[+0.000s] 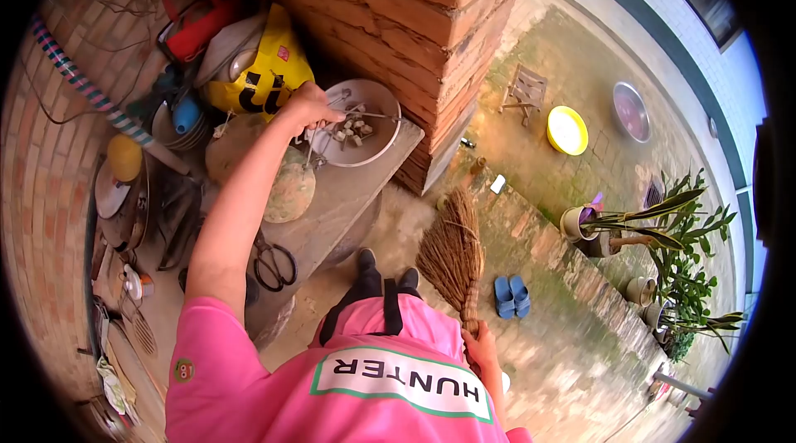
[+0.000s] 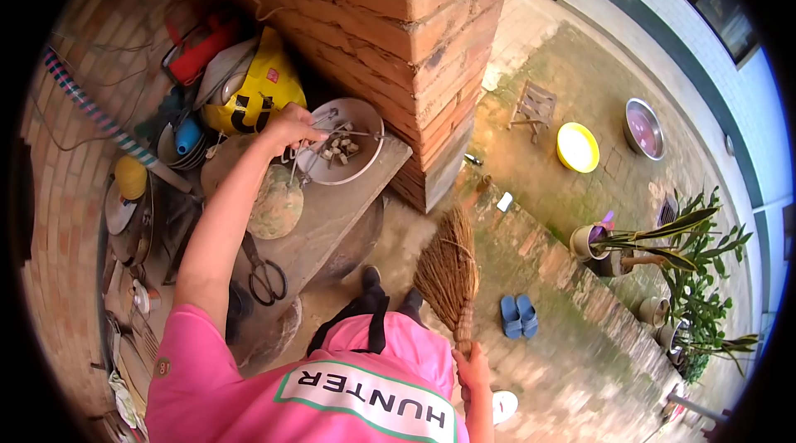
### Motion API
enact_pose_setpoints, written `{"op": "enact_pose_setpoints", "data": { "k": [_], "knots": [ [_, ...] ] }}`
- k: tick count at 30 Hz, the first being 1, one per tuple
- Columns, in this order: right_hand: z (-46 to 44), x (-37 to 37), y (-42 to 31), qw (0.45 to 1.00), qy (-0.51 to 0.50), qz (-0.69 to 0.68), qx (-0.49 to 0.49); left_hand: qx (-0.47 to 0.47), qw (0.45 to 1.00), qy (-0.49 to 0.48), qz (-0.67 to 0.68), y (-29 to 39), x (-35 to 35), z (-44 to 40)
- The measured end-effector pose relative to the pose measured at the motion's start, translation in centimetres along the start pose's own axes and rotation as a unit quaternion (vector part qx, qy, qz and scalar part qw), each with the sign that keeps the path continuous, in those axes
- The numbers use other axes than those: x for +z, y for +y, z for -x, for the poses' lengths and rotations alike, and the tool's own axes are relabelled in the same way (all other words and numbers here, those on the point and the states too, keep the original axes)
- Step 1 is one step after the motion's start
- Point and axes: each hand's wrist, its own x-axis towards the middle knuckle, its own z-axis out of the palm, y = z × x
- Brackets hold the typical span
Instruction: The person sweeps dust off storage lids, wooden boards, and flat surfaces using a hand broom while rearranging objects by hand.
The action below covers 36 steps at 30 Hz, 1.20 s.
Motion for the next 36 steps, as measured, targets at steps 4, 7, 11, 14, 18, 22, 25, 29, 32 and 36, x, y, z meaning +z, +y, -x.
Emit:
{"op": "enact_pose_setpoints", "data": {
  "k": [4,7,11,14,18,22,25,29,32,36],
  "knots": [
    [-0.2,0.6,0.8,1.0,0.001,-0.023,0.019,0.019,0.998,0.014,-0.054,0.6,0.1,0.5],
    [-0.1,1.0,0.7,0.999,0.004,-0.029,0.026,0.044,0.993,0.037,-0.107,1.6,-0.4,0.9],
    [0.4,0.8,-1.4,1.0,0.018,-0.021,0.014,0.169,0.953,0.169,-0.186,2.8,-0.9,1.7],
    [0.4,0.8,-2.2,0.999,0.017,-0.021,0.023,0.233,0.929,0.194,-0.214,4.4,-1.0,2.4],
    [0.1,1.4,-1.1,0.999,0.029,0.007,-0.023,0.208,0.964,0.16,-0.033,4.3,-1.1,0.8],
    [-0.1,2.0,0.0,0.999,0.035,0.031,-0.023,0.144,0.973,0.086,0.161,3.5,-0.6,-0.7],
    [-0.4,2.8,1.8,0.998,0.042,0.043,-0.027,0.08,0.952,0.1,0.278,1.2,1.3,-0.7],
    [-0.2,3.1,2.3,0.998,0.037,0.046,-0.017,0.039,0.918,0.043,0.393,-3.3,2.0,-0.4],
    [-0.1,3.1,1.8,0.999,0.031,0.037,-0.007,-0.003,0.929,0.063,0.365,-3.5,2.2,1.1],
    [-0.3,2.6,0.6,1.0,0.013,0.022,-0.001,0.058,0.937,0.098,0.33,-4.5,2.8,0.6]
  ]
}}
